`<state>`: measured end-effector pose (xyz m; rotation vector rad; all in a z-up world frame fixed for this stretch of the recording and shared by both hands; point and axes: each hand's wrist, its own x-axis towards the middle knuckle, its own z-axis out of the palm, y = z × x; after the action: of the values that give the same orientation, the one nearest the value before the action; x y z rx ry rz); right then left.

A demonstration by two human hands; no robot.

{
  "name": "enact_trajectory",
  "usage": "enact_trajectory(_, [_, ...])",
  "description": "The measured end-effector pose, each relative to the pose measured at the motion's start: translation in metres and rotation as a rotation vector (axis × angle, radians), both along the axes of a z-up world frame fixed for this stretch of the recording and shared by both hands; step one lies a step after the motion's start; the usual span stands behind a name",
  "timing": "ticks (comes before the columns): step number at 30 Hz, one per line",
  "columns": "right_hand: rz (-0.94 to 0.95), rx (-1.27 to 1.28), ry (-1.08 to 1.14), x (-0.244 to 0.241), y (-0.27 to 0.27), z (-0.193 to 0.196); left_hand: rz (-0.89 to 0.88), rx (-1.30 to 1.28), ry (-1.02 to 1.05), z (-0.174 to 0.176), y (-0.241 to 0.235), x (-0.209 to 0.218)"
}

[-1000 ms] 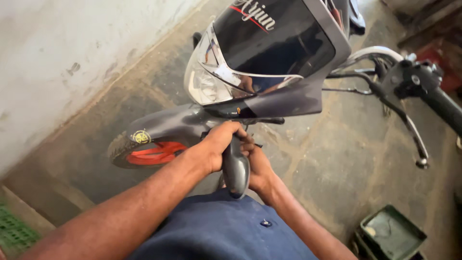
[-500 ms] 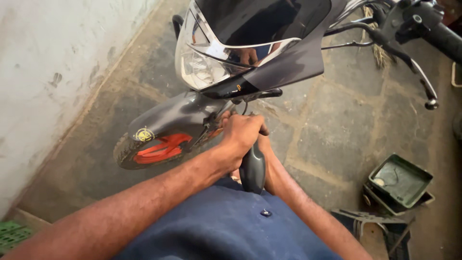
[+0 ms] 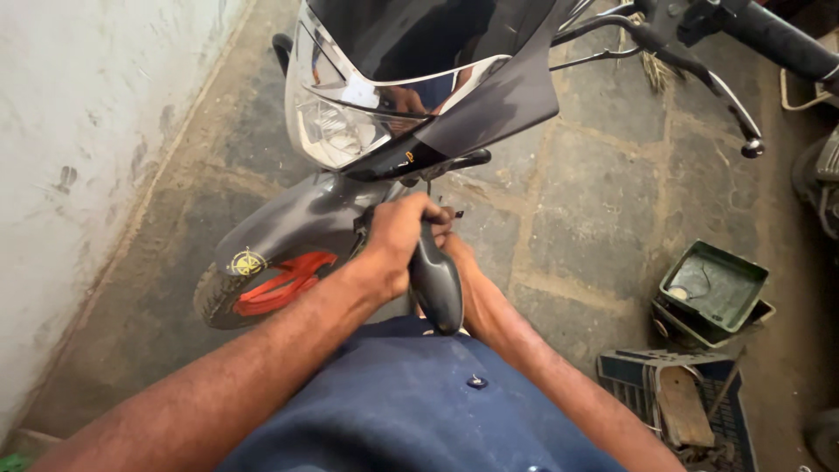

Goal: The person uses pliers to remove a broken piece from the motorcycle's front assembly. They then reattach a small plastic cover to the front of the motorcycle.

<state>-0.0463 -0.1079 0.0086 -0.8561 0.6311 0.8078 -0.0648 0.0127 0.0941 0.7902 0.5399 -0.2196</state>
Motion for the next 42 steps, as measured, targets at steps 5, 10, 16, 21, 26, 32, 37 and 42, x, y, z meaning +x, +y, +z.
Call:
enact_trajectory(5, [-0.078, -0.085, -0.044, 0.021, 0.012, 0.012, 0.080, -0.264, 0.209, -0.008, 0.030, 0.006])
enact_trajectory(10, [-0.005, -0.848, -0.749, 0.034, 0.015, 0.014, 0.127, -0.235, 0.156, -0.016, 0.052, 0.003])
enact_trajectory(16, [0.236, -0.920, -0.980, 0.026, 0.039, -0.029, 0.151, -0.252, 0.213, -0.017, 0.063, -0.001])
enact_trajectory(21, [0.206, -1.137, -1.113, 0.016, 0.014, -0.051, 0.134, -0.248, 0.173, -0.019, 0.070, 0.007])
enact_trajectory(26, [0.120, -0.926, -0.883, 0.045, 0.017, -0.054, 0.007, -0.234, 0.222, -0.029, 0.066, 0.007])
enact_trajectory(32, [0.476, -0.413, -0.782, 0.007, 0.011, -0.086, -0.218, -0.289, 0.153, -0.030, 0.055, 0.000])
enact_trajectory(37, [0.925, -1.103, -0.744, 0.004, -0.035, -0.067, -0.387, -0.337, 0.109, -0.017, 0.048, -0.016])
enact_trajectory(42, [0.510, -0.707, -0.452, -0.012, -0.073, -0.022, -0.599, -0.342, 0.064, 0.002, 0.051, -0.028])
